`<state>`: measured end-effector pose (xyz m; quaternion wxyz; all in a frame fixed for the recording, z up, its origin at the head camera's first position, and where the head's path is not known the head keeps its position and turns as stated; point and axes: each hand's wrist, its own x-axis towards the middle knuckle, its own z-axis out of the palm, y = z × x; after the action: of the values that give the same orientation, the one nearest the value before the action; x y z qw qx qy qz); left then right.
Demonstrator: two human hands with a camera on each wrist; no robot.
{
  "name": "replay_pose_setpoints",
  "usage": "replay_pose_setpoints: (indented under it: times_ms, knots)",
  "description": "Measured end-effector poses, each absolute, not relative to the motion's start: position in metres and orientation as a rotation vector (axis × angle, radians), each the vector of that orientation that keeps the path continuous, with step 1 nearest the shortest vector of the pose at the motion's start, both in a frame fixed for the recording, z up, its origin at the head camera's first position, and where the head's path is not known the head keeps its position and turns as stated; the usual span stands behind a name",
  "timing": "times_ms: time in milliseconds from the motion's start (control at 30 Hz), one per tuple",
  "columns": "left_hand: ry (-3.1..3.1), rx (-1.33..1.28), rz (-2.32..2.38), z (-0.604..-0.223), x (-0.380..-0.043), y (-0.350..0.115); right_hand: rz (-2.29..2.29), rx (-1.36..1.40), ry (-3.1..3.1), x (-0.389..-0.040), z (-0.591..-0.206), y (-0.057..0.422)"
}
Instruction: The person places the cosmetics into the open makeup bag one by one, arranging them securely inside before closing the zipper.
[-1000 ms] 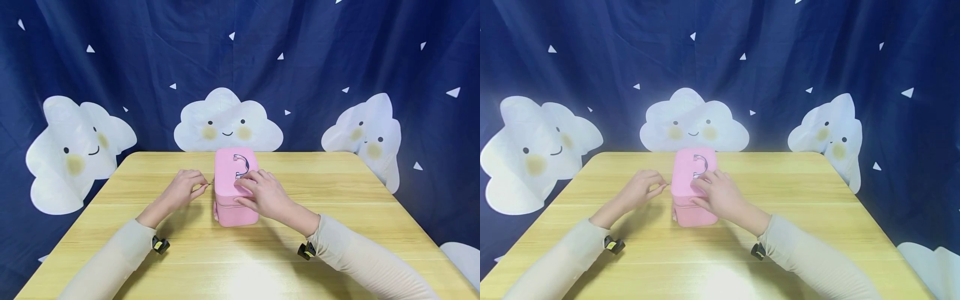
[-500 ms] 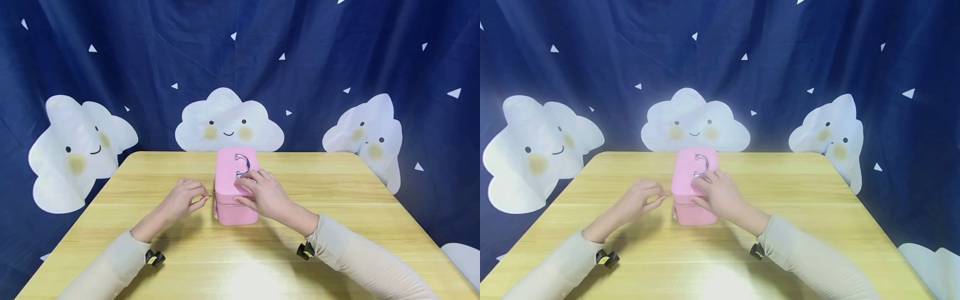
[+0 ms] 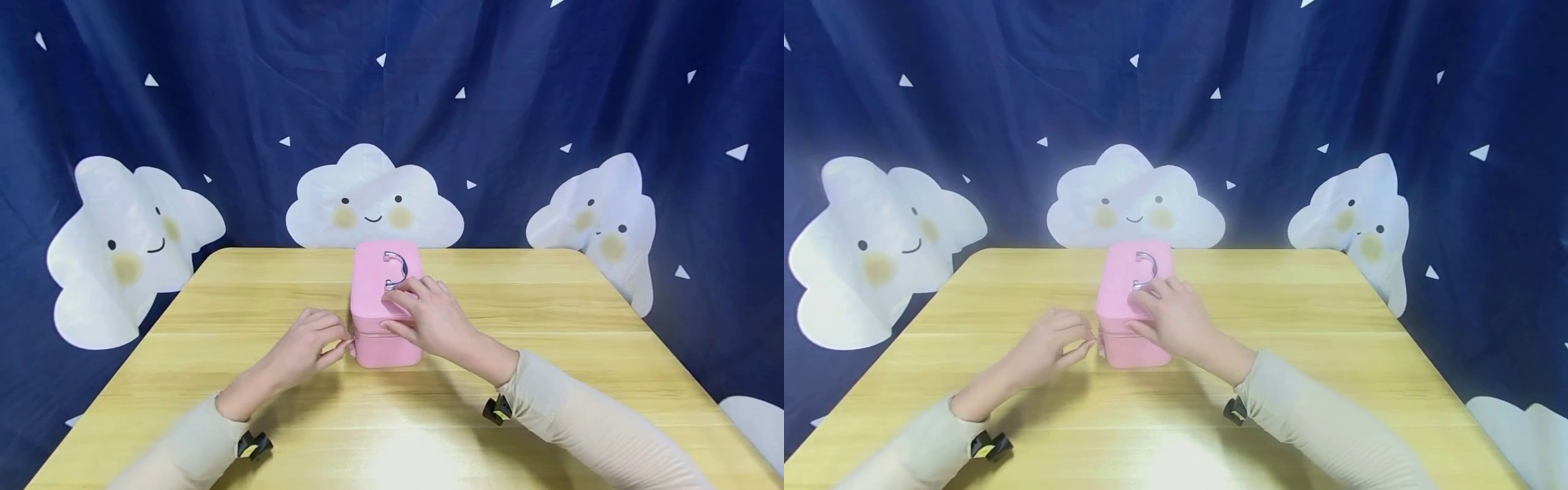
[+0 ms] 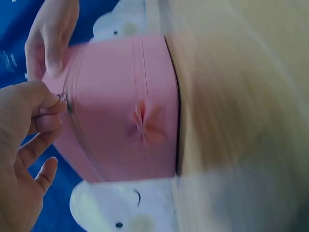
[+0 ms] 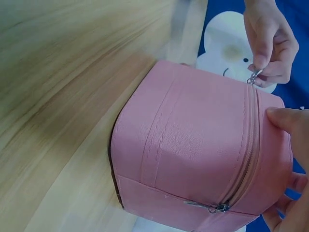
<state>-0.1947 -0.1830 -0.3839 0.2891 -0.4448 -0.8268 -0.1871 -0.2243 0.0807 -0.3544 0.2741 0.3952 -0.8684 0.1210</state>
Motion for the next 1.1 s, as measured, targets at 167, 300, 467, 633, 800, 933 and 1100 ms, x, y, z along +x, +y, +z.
replay_pose_setpoints:
  times_ms: [167, 300, 467, 633, 800, 933, 1100]
  knots:
    - [-2.246, -1.151, -0.479, -0.384, -0.189, -0.173, 0.336, 1.055, -2.333, -0.224, -0.356, 0.080]
    - [-2.235, -1.115, -0.433, -0.386, -0.189, -0.173, 0.412, 1.131, -2.343, -0.225, -0.355, 0.084]
    - [-2.199, -1.077, -0.406, -0.386, -0.191, -0.179, 0.641, 1.282, -2.310, -0.235, -0.348, 0.099]
    - [-2.175, -1.074, -0.397, -0.382, -0.193, -0.185, 0.718, 1.312, -2.275, -0.255, -0.340, 0.117]
    - [-2.152, -1.079, -0.385, -0.381, -0.193, -0.187, 0.693, 1.300, -2.334, -0.275, -0.334, 0.129]
    - [-2.142, -1.081, -0.387, -0.380, -0.193, -0.188, 0.679, 1.300, -2.364, -0.291, -0.335, 0.132]
    - [-2.131, -1.086, -0.388, -0.381, -0.194, -0.189, 0.571, 1.356, -2.373, -0.308, -0.341, 0.133]
